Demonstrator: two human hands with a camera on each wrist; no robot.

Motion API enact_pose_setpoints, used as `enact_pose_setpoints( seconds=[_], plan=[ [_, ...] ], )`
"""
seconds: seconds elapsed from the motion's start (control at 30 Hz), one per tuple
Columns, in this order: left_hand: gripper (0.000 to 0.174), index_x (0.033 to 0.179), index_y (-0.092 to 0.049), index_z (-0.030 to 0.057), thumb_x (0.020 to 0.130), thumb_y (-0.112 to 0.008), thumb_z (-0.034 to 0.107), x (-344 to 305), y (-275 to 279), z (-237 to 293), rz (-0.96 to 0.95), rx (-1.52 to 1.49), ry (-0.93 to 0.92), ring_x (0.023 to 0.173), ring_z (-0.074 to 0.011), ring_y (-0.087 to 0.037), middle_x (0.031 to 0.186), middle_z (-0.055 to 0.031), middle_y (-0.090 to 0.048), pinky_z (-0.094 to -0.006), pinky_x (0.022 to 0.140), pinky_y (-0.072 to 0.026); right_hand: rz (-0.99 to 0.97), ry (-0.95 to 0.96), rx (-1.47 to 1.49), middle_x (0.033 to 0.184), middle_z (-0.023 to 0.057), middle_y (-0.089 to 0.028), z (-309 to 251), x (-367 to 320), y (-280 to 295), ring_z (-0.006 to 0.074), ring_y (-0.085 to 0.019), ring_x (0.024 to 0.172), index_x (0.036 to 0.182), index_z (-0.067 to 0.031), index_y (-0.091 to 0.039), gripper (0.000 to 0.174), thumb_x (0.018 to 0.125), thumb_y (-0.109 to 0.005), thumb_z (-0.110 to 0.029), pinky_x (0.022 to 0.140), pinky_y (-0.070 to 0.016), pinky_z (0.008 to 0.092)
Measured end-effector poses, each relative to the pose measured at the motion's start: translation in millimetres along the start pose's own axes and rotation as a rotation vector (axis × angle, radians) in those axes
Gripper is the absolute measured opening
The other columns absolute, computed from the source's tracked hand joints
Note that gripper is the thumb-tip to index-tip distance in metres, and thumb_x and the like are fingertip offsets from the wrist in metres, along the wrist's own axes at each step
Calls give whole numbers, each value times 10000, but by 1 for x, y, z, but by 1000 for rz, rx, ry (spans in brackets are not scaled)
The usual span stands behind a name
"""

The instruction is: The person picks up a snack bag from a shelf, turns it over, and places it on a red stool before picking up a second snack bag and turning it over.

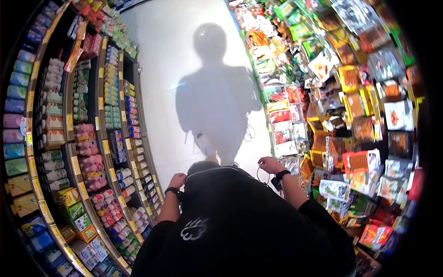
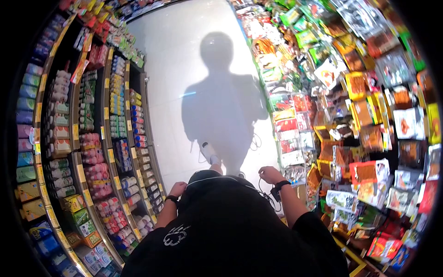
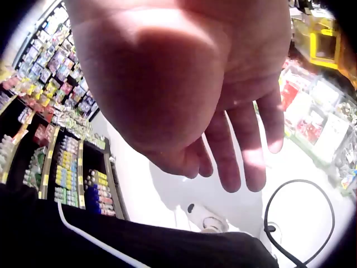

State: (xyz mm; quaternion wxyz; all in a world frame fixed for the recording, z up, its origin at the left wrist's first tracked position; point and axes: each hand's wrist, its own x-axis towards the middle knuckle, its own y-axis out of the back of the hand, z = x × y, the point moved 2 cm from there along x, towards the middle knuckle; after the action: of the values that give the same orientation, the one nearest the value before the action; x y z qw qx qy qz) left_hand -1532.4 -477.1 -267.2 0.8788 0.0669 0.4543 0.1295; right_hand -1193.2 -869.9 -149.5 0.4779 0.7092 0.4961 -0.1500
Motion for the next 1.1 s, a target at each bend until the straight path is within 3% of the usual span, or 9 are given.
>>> enact_pose_setpoints(
  seconds=[0.13,0.2,0.23,0.33,0.47,0.57,0.63,0.77,1.1],
  plan=[
    [292,946,-778,7,937,-582,223,26,34,11,-1,-107,23,718,-164,-652,803,-68,-719,-323,664,-516,-80,8,-79,952,197,-755,-26,46,12,355,-726,923,1065,-40,-754,304,875,-630,-241,875,-571,432],
    [292,947,-781,7,940,-562,200,43,52,13,-47,-214,119,731,-163,-675,817,-75,-736,-310,654,-522,-118,-68,108,883,121,-770,-27,65,16,215,-736,757,1094,2,-728,283,933,-624,-205,716,-583,354],
    [292,947,-781,7,940,-562,200,53,60,13,-47,-209,118,731,-163,-675,817,-75,-736,-310,654,-522,-116,-68,112,883,121,-770,-30,70,21,215,-736,757,1094,2,-728,283,933,-624,-205,716,-583,354],
    [133,890,-708,-72,890,-623,30,67,87,33,-61,-282,158,532,-182,-599,712,-129,-659,-309,496,-490,-55,-13,211,853,104,-759,-21,81,31,180,-724,731,1084,42,-708,278,939,-642,-186,687,-573,325],
    [122,889,-703,-80,881,-627,15,96,119,69,-54,-222,195,559,-195,-618,719,-130,-661,-314,511,-497,-36,-131,414,920,141,-755,-17,91,53,219,-732,762,1133,51,-698,264,968,-635,-144,733,-599,347],
    [222,955,-727,-29,917,-633,168,137,135,73,-134,-304,86,618,-200,-675,766,-102,-705,-309,520,-508,68,-67,363,928,141,-756,-16,96,80,210,-741,853,1131,47,-704,256,962,-646,-136,772,-597,346],
    [158,946,-712,-65,901,-621,57,147,143,113,-170,-378,168,636,-217,-664,770,-123,-686,-335,584,-545,125,-128,456,931,141,-754,-12,99,103,195,-744,803,1127,28,-710,245,953,-635,-127,758,-603,344],
    [217,961,-711,-65,917,-623,129,194,151,142,-123,-273,56,688,-223,-681,805,-122,-699,-345,648,-576,261,-188,367,903,149,-750,-5,112,158,198,-742,765,1098,16,-714,250,939,-640,-163,741,-602,340],
    [238,1015,-704,-86,950,-639,133,229,184,252,-118,-228,111,729,-235,-701,875,-137,-718,-343,651,-576,256,79,156,877,166,-740,3,202,222,335,-717,865,980,-58,-762,213,900,-669,-233,794,-564,417]
  ],
)
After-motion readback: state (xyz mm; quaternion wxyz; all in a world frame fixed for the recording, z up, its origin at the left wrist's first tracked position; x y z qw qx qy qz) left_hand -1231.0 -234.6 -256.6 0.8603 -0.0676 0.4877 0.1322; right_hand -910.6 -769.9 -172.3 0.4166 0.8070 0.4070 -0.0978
